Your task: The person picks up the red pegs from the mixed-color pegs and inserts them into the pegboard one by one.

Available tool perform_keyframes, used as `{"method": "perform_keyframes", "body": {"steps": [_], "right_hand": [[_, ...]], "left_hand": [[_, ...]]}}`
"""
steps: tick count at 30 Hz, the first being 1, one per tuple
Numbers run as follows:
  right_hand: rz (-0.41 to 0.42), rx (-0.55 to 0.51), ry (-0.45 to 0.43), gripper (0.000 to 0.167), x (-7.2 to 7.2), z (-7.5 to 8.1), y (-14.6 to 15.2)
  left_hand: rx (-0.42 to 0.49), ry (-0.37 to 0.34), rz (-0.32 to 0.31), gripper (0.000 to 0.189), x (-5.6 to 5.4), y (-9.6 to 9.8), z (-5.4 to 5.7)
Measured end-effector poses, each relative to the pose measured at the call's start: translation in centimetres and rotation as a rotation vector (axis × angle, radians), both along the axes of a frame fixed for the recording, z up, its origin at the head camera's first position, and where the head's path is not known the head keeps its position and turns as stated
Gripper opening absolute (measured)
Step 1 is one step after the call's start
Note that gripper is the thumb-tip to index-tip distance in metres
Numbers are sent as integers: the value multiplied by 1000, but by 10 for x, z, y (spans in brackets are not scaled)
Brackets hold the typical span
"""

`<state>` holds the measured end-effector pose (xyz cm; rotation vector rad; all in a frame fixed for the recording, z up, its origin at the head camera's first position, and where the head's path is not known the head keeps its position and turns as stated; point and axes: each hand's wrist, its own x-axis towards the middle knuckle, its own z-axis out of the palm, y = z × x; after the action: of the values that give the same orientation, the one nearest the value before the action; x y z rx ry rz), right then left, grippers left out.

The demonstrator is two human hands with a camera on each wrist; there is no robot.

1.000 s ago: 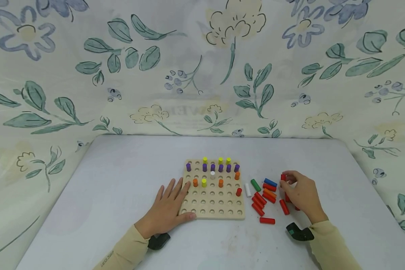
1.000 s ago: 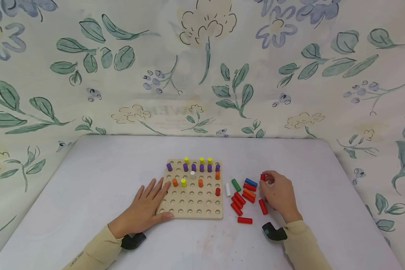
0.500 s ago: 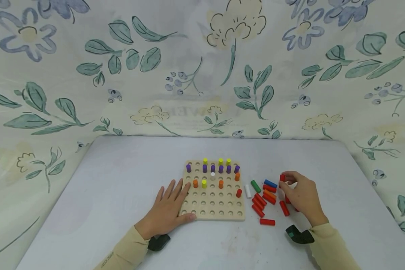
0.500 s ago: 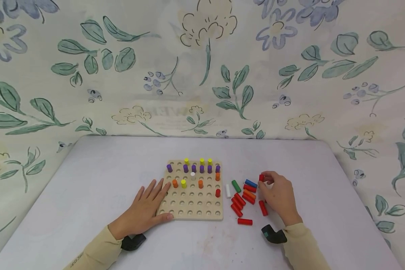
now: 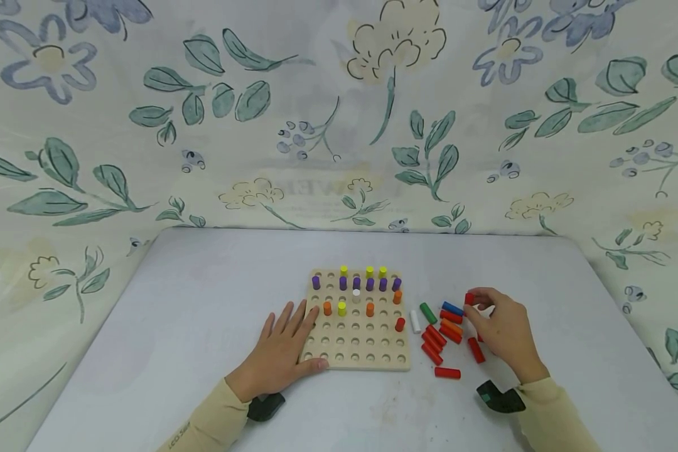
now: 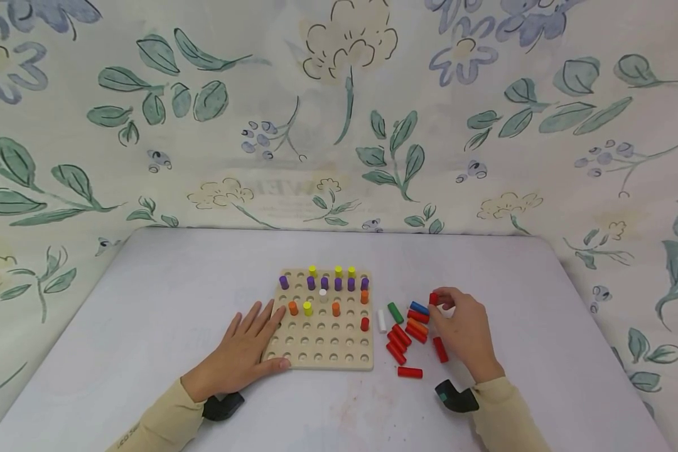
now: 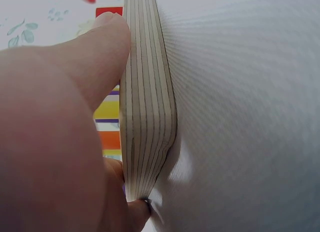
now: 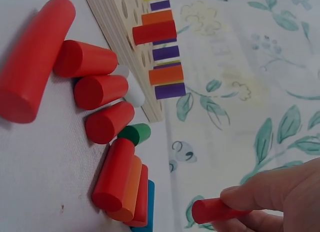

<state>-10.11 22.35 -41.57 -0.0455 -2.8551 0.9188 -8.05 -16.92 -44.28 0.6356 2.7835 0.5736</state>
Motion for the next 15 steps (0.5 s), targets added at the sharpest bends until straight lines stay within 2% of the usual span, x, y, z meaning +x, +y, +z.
{"method": "perform_keyframes", "body": {"steps": [5,15], "right_hand": [[17,-5,36,28,2,1,-1],[46,-22,48,26,6,7,-8]], "left_hand": [[-3,3,-5,94,0,0,0],[0,-12,-1,95,0,0,1]]}}
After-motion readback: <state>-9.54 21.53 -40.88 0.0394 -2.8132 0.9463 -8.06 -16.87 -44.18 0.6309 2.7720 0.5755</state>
